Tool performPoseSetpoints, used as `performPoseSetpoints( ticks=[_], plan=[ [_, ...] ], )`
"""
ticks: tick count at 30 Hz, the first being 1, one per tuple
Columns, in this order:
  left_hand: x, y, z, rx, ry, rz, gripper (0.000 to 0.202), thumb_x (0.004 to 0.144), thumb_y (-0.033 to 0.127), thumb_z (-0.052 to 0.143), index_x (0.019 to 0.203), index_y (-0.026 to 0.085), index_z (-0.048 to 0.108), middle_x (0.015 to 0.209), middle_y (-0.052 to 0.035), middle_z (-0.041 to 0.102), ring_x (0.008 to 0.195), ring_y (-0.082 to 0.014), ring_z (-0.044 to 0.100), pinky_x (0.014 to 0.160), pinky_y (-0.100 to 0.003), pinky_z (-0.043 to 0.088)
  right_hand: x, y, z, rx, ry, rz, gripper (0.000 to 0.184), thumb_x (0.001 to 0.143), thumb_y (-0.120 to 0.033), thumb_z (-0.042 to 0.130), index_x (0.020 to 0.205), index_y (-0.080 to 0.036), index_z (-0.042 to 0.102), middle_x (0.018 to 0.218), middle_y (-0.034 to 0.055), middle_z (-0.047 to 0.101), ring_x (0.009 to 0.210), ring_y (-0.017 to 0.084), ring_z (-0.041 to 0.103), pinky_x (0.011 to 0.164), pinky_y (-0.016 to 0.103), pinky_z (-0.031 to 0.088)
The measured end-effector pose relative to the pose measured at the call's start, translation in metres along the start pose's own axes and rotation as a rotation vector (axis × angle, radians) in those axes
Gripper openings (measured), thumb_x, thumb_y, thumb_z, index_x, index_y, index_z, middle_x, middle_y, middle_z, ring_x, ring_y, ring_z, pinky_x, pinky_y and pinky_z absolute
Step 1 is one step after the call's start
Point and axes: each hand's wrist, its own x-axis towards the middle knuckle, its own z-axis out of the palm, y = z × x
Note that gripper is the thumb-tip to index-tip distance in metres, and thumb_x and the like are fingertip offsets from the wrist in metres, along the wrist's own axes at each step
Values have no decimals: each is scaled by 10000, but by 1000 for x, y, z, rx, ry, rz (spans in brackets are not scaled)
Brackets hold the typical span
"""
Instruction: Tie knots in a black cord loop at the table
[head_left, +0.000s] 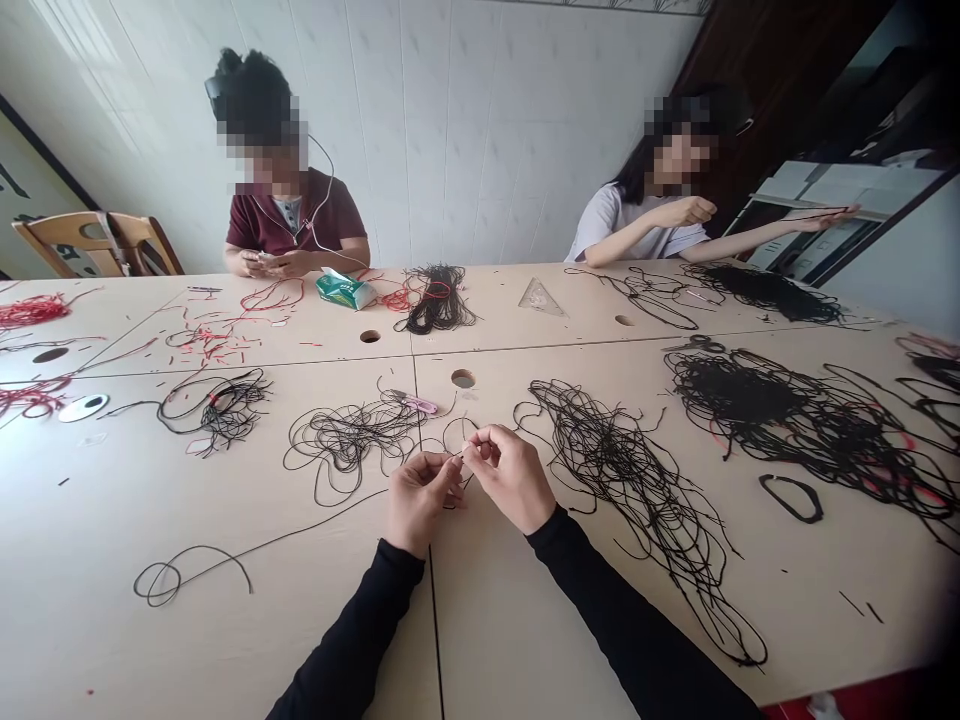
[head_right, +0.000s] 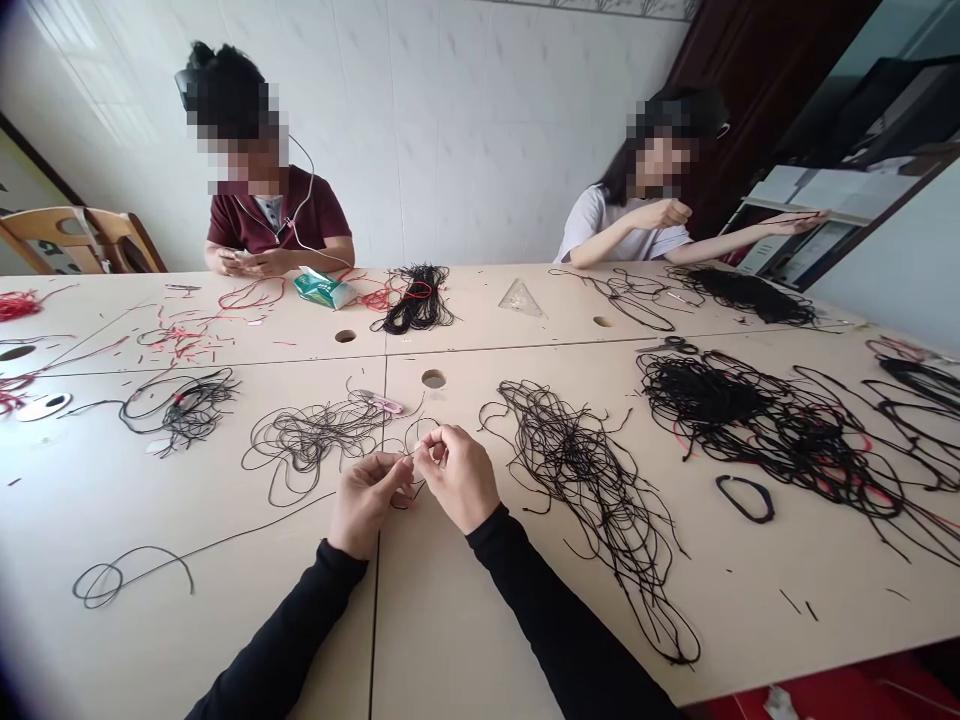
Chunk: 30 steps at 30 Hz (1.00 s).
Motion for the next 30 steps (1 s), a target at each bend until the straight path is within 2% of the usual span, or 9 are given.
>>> performPoseSetpoints(
  ticks=[5, 9, 13, 17, 19, 22, 25, 30],
  plan=[
    [0, 3, -1, -109, 11, -17, 325, 628, 396, 792, 675, 127, 617, 592, 8, 582, 479, -105, 551, 468, -257, 539, -1, -2, -2, 37, -22, 3, 249, 870, -400, 510, 726, -198, 528, 530, -33, 470, 468, 119, 410, 489, 244, 341],
    [3, 2, -4, -195, 30, -33, 305, 639, 373, 787, 659, 132, 601, 595, 15, 579, 480, -92, 546, 465, -233, 533, 0, 5, 0, 64, -144, 23, 308, 884, -394, 477, 705, -185, 615, 498, -24, 454, 447, 119, 376, 465, 244, 300],
    [4, 3, -6, -259, 36, -52, 309, 623, 359, 796, 663, 132, 590, 590, 21, 571, 475, -86, 531, 455, -230, 533, 2, 13, 3, 149, -234, 58, 294, 881, -364, 472, 964, -179, 685, 487, -42, 422, 425, 117, 335, 446, 239, 281],
    [3, 6, -6, -263, 6, -77, 305, 625, 350, 792, 660, 131, 583, 583, 21, 567, 454, -85, 525, 437, -231, 519, 3, 13, 3, 271, -271, 49, 410, 909, -358, 455, 1269, -193, 558, 505, -64, 380, 442, 114, 337, 455, 226, 315],
    [2, 6, -6, -246, -30, -77, 295, 637, 350, 784, 659, 129, 591, 575, 18, 562, 451, -90, 526, 426, -229, 504, 4, 11, 1, 318, -306, 28, 388, 905, -369, 478, 1231, -186, 582, 542, -50, 446, 469, 112, 382, 481, 227, 350],
    [3, 5, -7, -235, -54, -64, 285, 650, 358, 779, 683, 124, 619, 578, 14, 560, 477, -92, 529, 446, -228, 508, 7, 9, 0, 358, -319, 18, 287, 872, -393, 542, 972, -160, 678, 702, 8, 604, 596, 123, 501, 582, 245, 418],
    [3, 2, -7, -240, -43, -42, 275, 654, 356, 783, 727, 127, 648, 641, 0, 585, 570, -103, 562, 501, -220, 523, 9, 9, -2, 433, -312, 47, 281, 852, -406, 576, 868, -146, 682, 833, 34, 650, 739, 140, 557, 686, 257, 443],
    [4, 0, -8, -241, -47, -15, 239, 663, 332, 782, 736, 131, 676, 779, -33, 635, 740, -138, 611, 599, -225, 539, 11, 15, -1, 575, -335, 175, 324, 817, -457, 609, 866, -140, 658, 721, -4, 580, 572, 91, 450, 528, 219, 377]
  ],
)
